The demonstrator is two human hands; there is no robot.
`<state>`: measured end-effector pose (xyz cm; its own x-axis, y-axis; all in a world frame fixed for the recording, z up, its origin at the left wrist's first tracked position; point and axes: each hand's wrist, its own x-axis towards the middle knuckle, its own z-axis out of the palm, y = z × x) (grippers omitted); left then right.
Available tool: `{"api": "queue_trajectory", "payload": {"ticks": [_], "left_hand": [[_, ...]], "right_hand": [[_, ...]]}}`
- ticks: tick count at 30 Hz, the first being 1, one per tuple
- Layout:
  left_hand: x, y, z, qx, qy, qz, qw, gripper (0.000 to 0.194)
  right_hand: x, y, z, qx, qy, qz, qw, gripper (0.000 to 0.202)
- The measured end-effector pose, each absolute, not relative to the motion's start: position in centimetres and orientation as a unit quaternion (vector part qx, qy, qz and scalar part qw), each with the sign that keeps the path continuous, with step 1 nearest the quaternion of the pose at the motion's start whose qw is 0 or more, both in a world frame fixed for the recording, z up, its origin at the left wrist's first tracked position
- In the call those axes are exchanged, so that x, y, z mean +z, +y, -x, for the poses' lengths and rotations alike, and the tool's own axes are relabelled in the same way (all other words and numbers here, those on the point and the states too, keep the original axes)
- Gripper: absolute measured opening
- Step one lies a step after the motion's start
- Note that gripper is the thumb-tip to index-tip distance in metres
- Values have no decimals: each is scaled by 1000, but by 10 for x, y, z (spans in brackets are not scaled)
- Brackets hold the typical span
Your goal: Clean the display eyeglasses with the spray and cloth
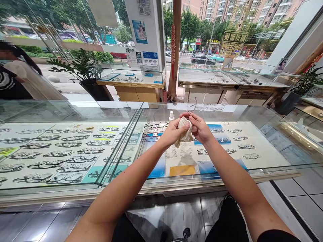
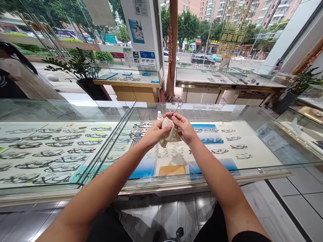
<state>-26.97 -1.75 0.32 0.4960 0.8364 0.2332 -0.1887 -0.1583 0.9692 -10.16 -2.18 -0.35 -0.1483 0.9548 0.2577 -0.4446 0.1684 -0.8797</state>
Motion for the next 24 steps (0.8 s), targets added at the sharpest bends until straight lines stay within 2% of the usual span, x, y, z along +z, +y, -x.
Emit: {"api": "queue_trajectory", "payload": {"ticks": [10,16,24], "left_hand": [[10,-17,270,418,228,-618,625,73],[11,-18,273,402,277,-641,593,64],[5,-14,273,401,232,-645,607,70]], "right_hand": [[-3,-21,97,578,-472,273,607,45],[-1,-21,96,566,-473,286,612,47],[-3,-20,97,578,-475,279,601,45]]}}
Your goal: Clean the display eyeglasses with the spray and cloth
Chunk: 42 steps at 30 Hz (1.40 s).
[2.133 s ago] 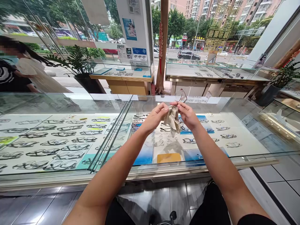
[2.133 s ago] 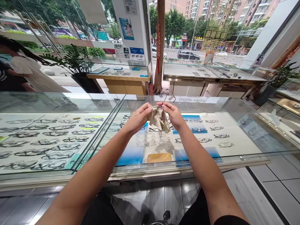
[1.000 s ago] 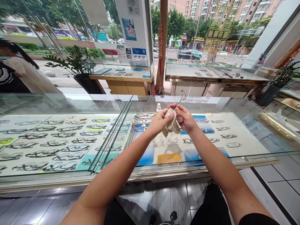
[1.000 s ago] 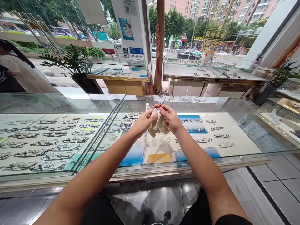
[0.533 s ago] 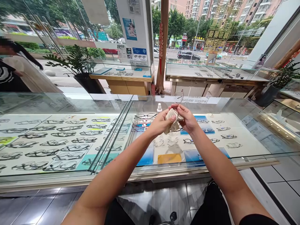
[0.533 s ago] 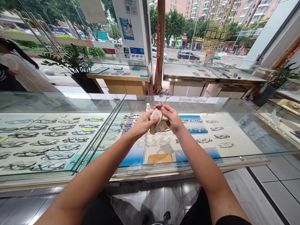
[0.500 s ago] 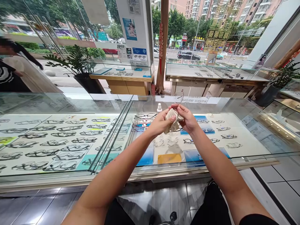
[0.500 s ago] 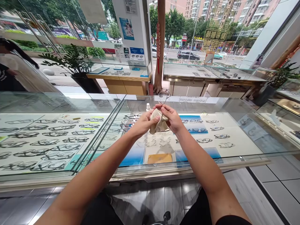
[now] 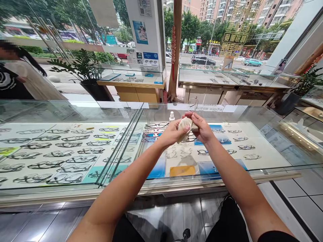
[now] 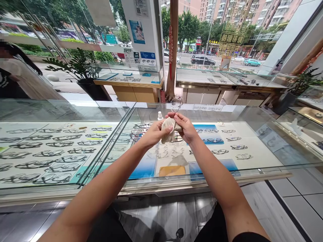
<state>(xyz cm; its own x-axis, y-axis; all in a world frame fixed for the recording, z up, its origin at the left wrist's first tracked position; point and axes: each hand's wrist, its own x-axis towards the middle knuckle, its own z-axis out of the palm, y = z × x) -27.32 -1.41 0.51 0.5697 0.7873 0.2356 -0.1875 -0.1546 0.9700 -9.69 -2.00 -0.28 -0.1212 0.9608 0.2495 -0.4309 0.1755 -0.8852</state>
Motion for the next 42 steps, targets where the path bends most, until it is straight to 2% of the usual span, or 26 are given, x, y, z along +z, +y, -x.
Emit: {"api": "queue_trajectory", "payload": {"ticks": [6,15,18,23,27,35,42], "left_hand": [[5,-19,270,434,218,-637,598,72],[-2,-17,264,480,226,-645,550,78],[-3,-16,262,499,224,-616,567,81],[-3,-16,264,470,243,-639,559,75],[-2,-15,266,454,220,-668,547,73],[1,-16,268,492,240,-711,441,68],[0,-13,270,506,262,-699,432,70]], "right_hand": [[-5,-19,99,592,-466,265,602,47],[-1,-22,103,584,-483,271,594,38],[1,-24,104,592,-479,262,593,38],[2,-26,104,591,-478,262,595,35],[1,-26,103,601,-476,253,591,40],[-1,-25,104,604,-488,260,574,43],[7,-34,112,576,-530,231,578,41]]}}
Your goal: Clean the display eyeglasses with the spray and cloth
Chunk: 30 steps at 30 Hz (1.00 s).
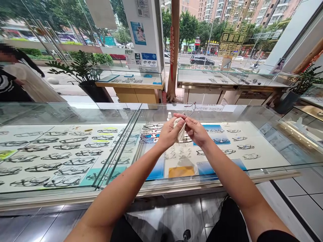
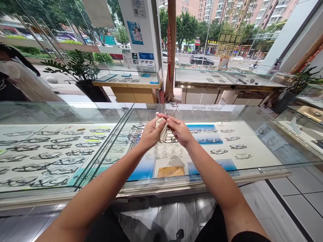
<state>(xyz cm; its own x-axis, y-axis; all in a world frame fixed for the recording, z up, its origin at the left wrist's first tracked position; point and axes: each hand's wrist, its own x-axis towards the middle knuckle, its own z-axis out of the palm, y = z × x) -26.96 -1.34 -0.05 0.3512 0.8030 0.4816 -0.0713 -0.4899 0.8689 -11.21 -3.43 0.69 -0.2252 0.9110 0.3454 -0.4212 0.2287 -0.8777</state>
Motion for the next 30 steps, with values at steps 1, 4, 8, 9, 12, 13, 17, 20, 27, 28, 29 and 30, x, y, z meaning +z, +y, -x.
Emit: {"api": "queue_trajectory", "payload": {"ticks": [1,4,8,9,12,13,17,20,27,28,29,30], "left_hand": [[-1,-13,270,510,264,-703,419,70],[-1,-11,271,512,266,-718,390,70],[3,-9,273,471,248,-752,389,69],[5,-9,274,459,242,-760,392,67],[7,-12,275,439,229,-772,399,63],[7,-13,274,442,232,-771,395,63],[5,-16,272,483,280,-757,339,62],[2,-15,271,493,299,-748,328,64],[6,-10,274,448,239,-782,362,67],[7,-10,275,439,231,-786,369,66],[9,-11,275,434,228,-788,373,64],[10,-12,275,433,233,-786,374,63]], "right_hand": [[7,-34,112,577,-530,233,576,42],[5,-31,110,586,-512,246,578,45],[1,-24,104,593,-485,266,584,48],[0,-23,103,592,-483,268,587,47],[-2,-21,100,591,-480,266,592,45],[-2,-21,100,592,-482,267,589,45],[-1,-25,103,580,-524,253,570,41],[0,-27,105,573,-537,241,571,38],[0,-23,99,577,-496,283,584,45],[0,-22,98,573,-495,285,588,43],[0,-23,98,570,-495,289,588,41],[0,-23,97,570,-498,294,584,41]]}}
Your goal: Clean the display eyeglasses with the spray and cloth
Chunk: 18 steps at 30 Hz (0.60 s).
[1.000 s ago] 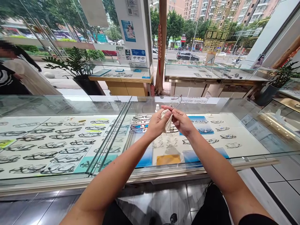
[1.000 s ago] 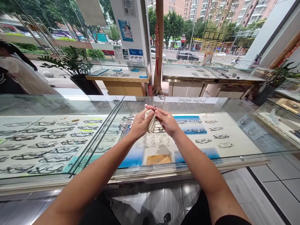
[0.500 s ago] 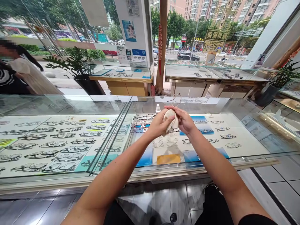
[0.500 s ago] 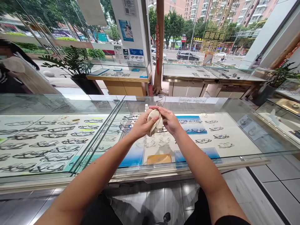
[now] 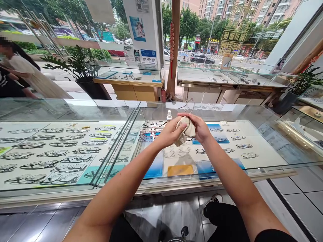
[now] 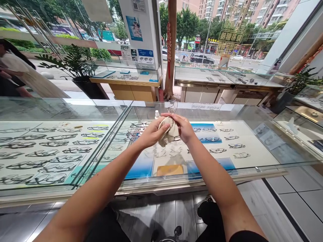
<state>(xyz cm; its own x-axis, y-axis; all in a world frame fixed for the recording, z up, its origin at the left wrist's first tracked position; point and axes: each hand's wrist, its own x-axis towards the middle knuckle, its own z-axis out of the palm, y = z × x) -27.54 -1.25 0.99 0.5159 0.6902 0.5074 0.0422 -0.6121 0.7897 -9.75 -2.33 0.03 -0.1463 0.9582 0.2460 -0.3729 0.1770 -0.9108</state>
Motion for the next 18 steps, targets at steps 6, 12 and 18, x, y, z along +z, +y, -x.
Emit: {"api": "queue_trajectory", "payload": {"ticks": [6,12,18], "left_hand": [[9,-21,272,486,298,-755,324,59],[5,-18,272,484,268,-769,321,68],[8,-20,274,436,223,-793,363,65]], "right_hand": [[4,-30,103,558,-544,283,559,45],[2,-29,102,566,-522,286,571,47],[1,-27,98,552,-508,285,596,45]]}}
